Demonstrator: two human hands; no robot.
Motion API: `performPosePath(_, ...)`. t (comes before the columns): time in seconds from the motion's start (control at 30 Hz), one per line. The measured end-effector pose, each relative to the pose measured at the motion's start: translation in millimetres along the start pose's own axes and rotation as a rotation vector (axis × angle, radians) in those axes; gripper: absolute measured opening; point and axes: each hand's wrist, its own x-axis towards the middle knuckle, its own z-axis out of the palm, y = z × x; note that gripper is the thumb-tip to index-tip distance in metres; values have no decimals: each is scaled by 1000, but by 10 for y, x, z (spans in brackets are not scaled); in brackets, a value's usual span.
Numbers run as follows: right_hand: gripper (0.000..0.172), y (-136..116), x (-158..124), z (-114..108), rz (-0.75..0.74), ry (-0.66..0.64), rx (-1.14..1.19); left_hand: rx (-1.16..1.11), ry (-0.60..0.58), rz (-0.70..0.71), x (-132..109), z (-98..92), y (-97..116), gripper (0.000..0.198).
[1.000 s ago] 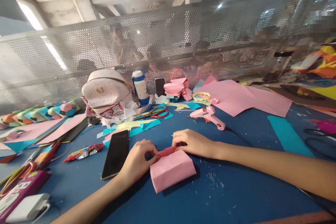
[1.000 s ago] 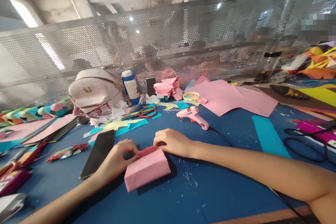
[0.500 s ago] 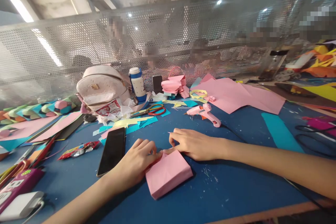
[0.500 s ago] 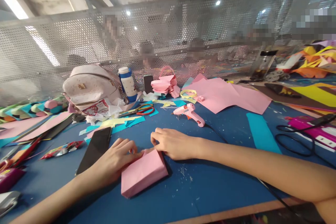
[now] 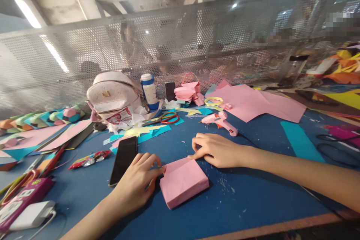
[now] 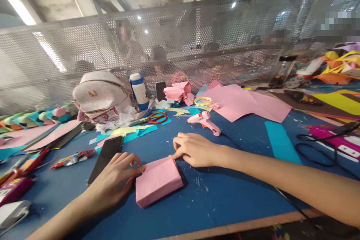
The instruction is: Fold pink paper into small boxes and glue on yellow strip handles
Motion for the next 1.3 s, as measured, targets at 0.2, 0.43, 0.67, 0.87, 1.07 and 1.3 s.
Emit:
performPosePath(0.2,39,-24,0,14,75,6,31,-27,26,-13,-6,-7,10,45)
performPosePath(0.43,39,-94,-48,25,105,20,48,-14,65,-88,-37,17,10,42)
performPosePath(0.67,24,0,10,97,159,77,195,-203,63,-187,24,35,-13,24)
performPosePath(0.87,11,18,299,193,-7,146,230,-420,60,-264,297,128,-56,4)
performPosePath(1.07,13,67,471,-19,70,374,292,-836,356,-318,474,94,-125,12)
performPosePath(1.3,16,79,374,-209,106,620,538,-1436,97,-131,537,214,-155,104)
